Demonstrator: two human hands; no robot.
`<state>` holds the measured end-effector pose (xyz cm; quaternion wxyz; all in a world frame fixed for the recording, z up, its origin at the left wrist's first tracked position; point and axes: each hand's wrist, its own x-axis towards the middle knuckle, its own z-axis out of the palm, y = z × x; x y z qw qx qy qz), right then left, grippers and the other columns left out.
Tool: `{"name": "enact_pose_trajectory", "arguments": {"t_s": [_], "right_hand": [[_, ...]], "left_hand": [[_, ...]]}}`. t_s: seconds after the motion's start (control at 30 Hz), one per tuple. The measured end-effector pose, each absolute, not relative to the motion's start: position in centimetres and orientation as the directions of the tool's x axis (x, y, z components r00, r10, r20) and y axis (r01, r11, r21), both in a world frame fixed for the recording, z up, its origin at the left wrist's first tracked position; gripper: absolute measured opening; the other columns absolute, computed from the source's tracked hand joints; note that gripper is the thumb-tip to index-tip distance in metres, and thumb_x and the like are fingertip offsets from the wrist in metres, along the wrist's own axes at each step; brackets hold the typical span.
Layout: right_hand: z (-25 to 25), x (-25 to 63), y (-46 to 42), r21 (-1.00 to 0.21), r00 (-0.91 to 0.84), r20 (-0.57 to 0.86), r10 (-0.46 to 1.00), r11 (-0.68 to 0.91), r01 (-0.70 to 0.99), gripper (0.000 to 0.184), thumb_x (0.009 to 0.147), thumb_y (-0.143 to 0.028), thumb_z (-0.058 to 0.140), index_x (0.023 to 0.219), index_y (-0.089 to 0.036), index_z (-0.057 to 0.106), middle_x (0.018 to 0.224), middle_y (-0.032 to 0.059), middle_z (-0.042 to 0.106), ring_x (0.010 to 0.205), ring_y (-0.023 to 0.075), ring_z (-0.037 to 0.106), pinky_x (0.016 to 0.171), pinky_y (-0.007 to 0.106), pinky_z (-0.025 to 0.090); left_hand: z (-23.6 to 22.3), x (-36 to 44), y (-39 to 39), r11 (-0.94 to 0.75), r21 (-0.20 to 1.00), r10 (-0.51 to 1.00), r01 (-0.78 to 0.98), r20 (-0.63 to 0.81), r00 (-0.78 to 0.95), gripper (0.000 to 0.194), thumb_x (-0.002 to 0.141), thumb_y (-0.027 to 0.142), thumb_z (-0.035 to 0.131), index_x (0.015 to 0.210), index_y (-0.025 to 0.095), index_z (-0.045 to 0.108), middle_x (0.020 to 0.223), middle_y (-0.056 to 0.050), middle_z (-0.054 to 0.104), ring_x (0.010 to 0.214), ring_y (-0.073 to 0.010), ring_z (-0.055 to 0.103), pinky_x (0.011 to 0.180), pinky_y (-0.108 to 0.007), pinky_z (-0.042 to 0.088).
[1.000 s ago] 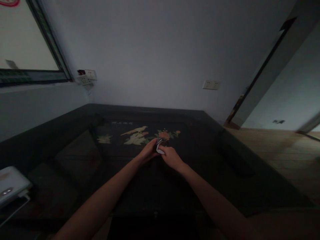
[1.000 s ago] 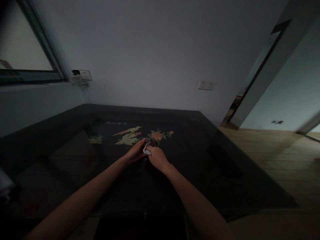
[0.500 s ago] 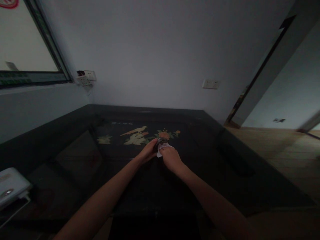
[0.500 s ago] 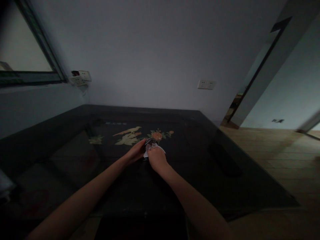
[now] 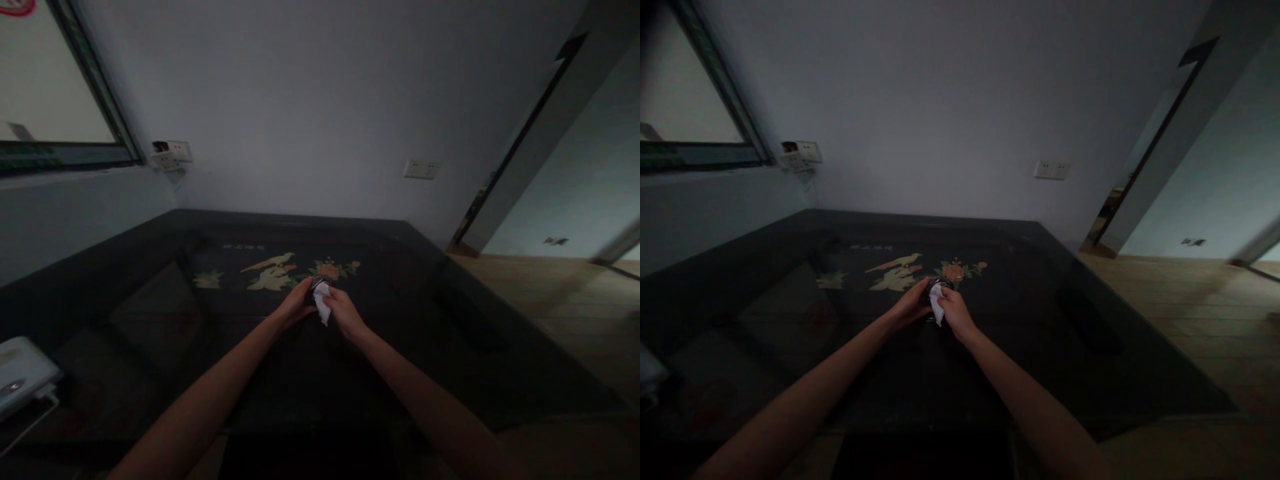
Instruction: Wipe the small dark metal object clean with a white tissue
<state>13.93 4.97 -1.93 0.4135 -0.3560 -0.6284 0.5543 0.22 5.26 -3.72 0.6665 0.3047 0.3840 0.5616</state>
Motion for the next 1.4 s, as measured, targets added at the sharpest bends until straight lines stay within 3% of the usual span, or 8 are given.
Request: {"name": "enact_pose_trajectory", "arguments": {"t_s": [0.23,0.4,0.6,0.77,0.93,1.07,1.17,1.4], "right_hand": [[0.1,15.3,4.5,-0.639,-0.639,0.244,0.729,0.617,0.46,0.031,0.077,-0.006,0.044,0.093,-0.016,0.068,0.094,0.0066,0.071,0.088,0.0193,0.063,0.079,0.025,0.042],[1.5,16.0,3.9,-0.28,-0.735,0.088,0.673,0.724,0.63,0.038,0.085,-0.005,0.041,0.112,-0.017,0.065,0.113,0.0122,0.069,0.104,0.0227,0.063,0.089,0.03,0.044],[1.7,16.1,3.9,-0.131,-0.759,0.109,0.642,0.766,0.629,0.036,0.094,-0.013,0.037,0.12,-0.015,0.06,0.122,0.0157,0.064,0.115,0.0233,0.058,0.095,0.033,0.043],[0.9,15.8,3.9,-0.235,-0.695,0.113,0.71,0.699,0.676,0.04,0.085,-0.005,0.04,0.114,-0.016,0.065,0.114,0.0141,0.069,0.104,0.0232,0.063,0.089,0.032,0.044],[-0.6,15.1,4.8,-0.701,-0.571,0.252,0.781,0.554,0.448,0.033,0.076,-0.006,0.043,0.09,-0.016,0.07,0.089,0.0059,0.072,0.084,0.0194,0.064,0.078,0.027,0.045],[-1.8,14.4,5.4,-0.958,-0.414,0.179,0.893,0.254,0.132,0.03,0.07,-0.012,0.044,0.088,-0.014,0.068,0.074,0.0017,0.066,0.064,0.0151,0.056,0.06,0.023,0.042],[-1.8,14.3,5.4,-0.976,-0.394,0.161,0.905,0.206,0.076,0.031,0.068,-0.011,0.043,0.088,-0.013,0.067,0.073,0.0012,0.065,0.061,0.0137,0.053,0.058,0.022,0.04],[0.2,15.4,4.7,-0.714,-0.604,0.283,0.745,0.584,0.386,0.026,0.074,-0.007,0.044,0.079,-0.015,0.068,0.078,0.0031,0.068,0.074,0.0165,0.059,0.068,0.023,0.04]], "left_hand": [[-4.2,0.2,5.7,0.198,0.831,0.979,-0.52,-0.188,0.073,0.024,0.094,0.034,0.049,0.105,0.017,0.062,0.094,-0.006,0.068,0.076,-0.0154,0.063,0.066,-0.026,0.052],[-4.3,0.3,5.9,0.166,0.809,0.986,-0.564,-0.116,0.123,0.027,0.093,0.034,0.051,0.104,0.013,0.064,0.098,-0.009,0.07,0.08,-0.0165,0.065,0.07,-0.026,0.051],[-3.9,0.1,5.4,0.188,0.826,0.982,-0.532,-0.14,0.129,0.025,0.09,0.036,0.057,0.104,0.017,0.065,0.098,-0.007,0.07,0.079,-0.0157,0.065,0.066,-0.024,0.05],[-4.0,0.2,5.5,0.186,0.819,0.982,-0.543,-0.148,0.114,0.023,0.091,0.034,0.053,0.101,0.016,0.065,0.096,-0.008,0.069,0.077,-0.015,0.064,0.066,-0.025,0.05],[-3.6,0.2,5.1,0.183,0.832,0.983,-0.524,-0.156,0.096,0.027,0.089,0.036,0.056,0.106,0.017,0.063,0.098,-0.007,0.068,0.08,-0.0165,0.063,0.067,-0.026,0.052],[-3.1,0.3,4.8,0.199,0.837,0.979,-0.509,-0.195,0.062,0.021,0.092,0.033,0.052,0.103,0.019,0.063,0.095,-0.005,0.065,0.08,-0.0169,0.061,0.069,-0.03,0.054],[-3.1,0.4,4.9,0.203,0.84,0.978,-0.504,-0.203,0.054,0.021,0.092,0.033,0.051,0.102,0.019,0.063,0.093,-0.006,0.064,0.08,-0.0168,0.061,0.068,-0.03,0.054],[-3.4,0.2,5.0,0.19,0.851,0.982,-0.49,-0.174,0.077,0.027,0.09,0.037,0.054,0.108,0.019,0.061,0.101,-0.008,0.066,0.084,-0.0176,0.062,0.07,-0.029,0.054]]}}
